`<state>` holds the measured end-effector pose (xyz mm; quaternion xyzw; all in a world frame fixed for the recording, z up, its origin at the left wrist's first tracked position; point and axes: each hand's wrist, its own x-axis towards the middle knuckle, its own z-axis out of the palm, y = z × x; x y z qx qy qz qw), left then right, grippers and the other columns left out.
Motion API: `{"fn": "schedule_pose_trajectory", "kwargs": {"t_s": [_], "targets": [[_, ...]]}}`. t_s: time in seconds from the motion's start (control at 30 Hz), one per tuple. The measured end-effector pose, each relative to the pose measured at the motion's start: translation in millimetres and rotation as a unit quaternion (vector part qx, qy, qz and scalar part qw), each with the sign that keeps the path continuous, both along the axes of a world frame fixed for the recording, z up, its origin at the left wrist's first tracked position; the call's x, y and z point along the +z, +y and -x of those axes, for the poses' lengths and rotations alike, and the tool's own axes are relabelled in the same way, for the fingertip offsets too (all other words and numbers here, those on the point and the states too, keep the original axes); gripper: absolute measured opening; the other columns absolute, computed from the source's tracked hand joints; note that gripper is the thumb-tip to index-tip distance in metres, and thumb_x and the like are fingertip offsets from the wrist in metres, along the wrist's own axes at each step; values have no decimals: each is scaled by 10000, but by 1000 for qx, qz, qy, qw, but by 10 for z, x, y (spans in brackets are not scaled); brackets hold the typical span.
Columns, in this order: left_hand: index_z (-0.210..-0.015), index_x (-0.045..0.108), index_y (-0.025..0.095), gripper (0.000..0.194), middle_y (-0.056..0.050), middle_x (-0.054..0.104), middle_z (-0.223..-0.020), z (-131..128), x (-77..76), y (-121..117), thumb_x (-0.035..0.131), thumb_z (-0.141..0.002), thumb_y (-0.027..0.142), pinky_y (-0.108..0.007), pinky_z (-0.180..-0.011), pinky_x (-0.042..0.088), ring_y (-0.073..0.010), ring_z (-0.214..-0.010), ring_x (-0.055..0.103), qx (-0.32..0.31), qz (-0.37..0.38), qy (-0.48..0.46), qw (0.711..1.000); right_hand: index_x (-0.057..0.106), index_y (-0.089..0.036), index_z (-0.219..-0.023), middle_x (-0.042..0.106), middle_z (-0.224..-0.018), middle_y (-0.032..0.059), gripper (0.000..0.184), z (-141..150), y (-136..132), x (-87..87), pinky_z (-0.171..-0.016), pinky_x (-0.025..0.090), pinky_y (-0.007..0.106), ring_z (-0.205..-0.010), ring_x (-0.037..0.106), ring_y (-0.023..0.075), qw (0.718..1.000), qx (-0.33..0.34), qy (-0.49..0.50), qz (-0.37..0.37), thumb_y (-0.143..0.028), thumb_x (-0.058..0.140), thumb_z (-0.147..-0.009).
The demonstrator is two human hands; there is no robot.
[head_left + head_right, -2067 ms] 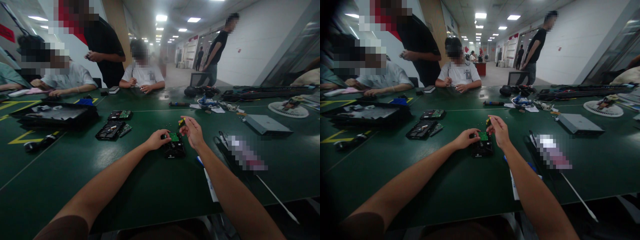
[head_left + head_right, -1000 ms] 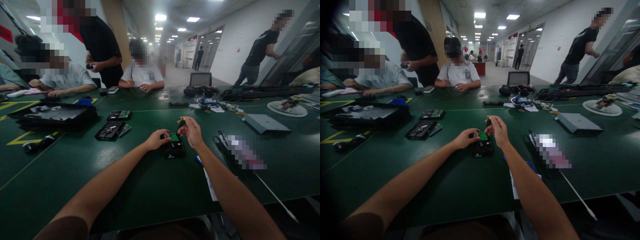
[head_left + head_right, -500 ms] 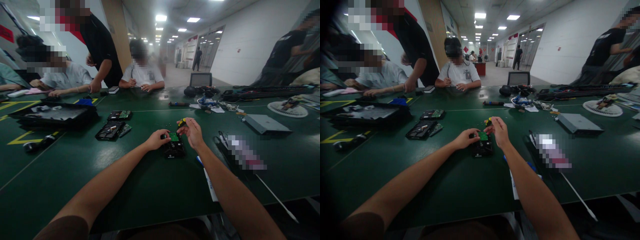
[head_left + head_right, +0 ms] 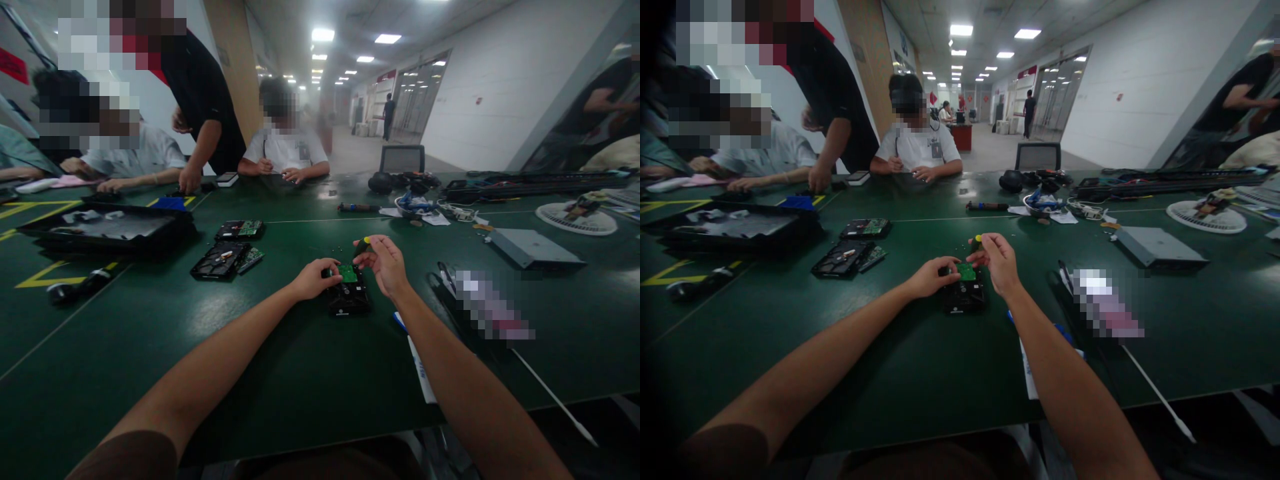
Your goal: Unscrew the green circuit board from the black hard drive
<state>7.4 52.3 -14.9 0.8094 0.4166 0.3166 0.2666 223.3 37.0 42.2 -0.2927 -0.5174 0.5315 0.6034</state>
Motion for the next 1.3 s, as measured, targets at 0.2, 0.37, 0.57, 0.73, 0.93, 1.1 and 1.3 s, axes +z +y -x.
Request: {"fn": "schedule_pose_trajectory", "kwargs": {"t_s": [0.2,0.37,0.57,0.73,0.93,1.1,1.3], "targets": [[-918,685,222,139,-72,660,-1319,1,3,7,695,-878,355,-454,-1063,441,-260,-1187,611,0,6,5,1000,687,-233,-1078,667,-725,-19,348,-15,25,0,-465,453,226,-559,626,116,1000,-11,-20,0,-507,694,-864],[-909,680,227,130,-68,662,-1316,-3,10,-1,694,-880,353,-445,-1062,440,-258,-1183,616,0,0,2,1000,633,-228,-969,722,-961,17,323,4,12,5,-443,455,221,-587,661,111,999,-27,-19,1,-487,753,-818],[-914,681,224,143,-71,661,-1312,5,8,-9,688,-884,363,-453,-1060,438,-260,-1174,617,-5,-6,1,1000,588,-238,-961,732,-1028,27,278,8,-2,7,-475,477,239,-587,661,112,1000,-1,5,-1,-484,686,-876],[-899,673,219,135,-75,662,-1312,3,17,-10,686,-885,352,-458,-1073,431,-261,-1183,616,-4,-2,-2,1000,653,-258,-1056,703,-889,-11,278,-10,4,10,-437,413,218,-543,606,91,1000,-10,-9,0,-461,698,-872],[-901,674,212,138,-82,663,-1308,2,21,-6,691,-883,348,-451,-1064,434,-264,-1177,620,-10,-2,-1,1000,691,-225,-1016,663,-751,-18,296,-12,17,4,-425,418,209,-538,614,100,999,-27,-27,0,-466,730,-849],[-907,680,218,138,-72,660,-1318,6,-15,6,694,-880,353,-437,-1060,437,-256,-1174,621,-1,-5,-3,1000,621,-226,-969,725,-1068,35,292,4,10,-2,-497,519,237,-606,688,114,1000,-12,3,-6,-481,711,-859],[-902,676,217,139,-73,667,-1308,3,9,-6,691,-881,354,-427,-1063,439,-253,-1176,625,-8,-2,-6,1000,660,-251,-1086,705,-878,-10,298,-14,28,-14,-443,444,204,-563,640,95,1000,-16,-6,-10,-450,707,-870]]}}
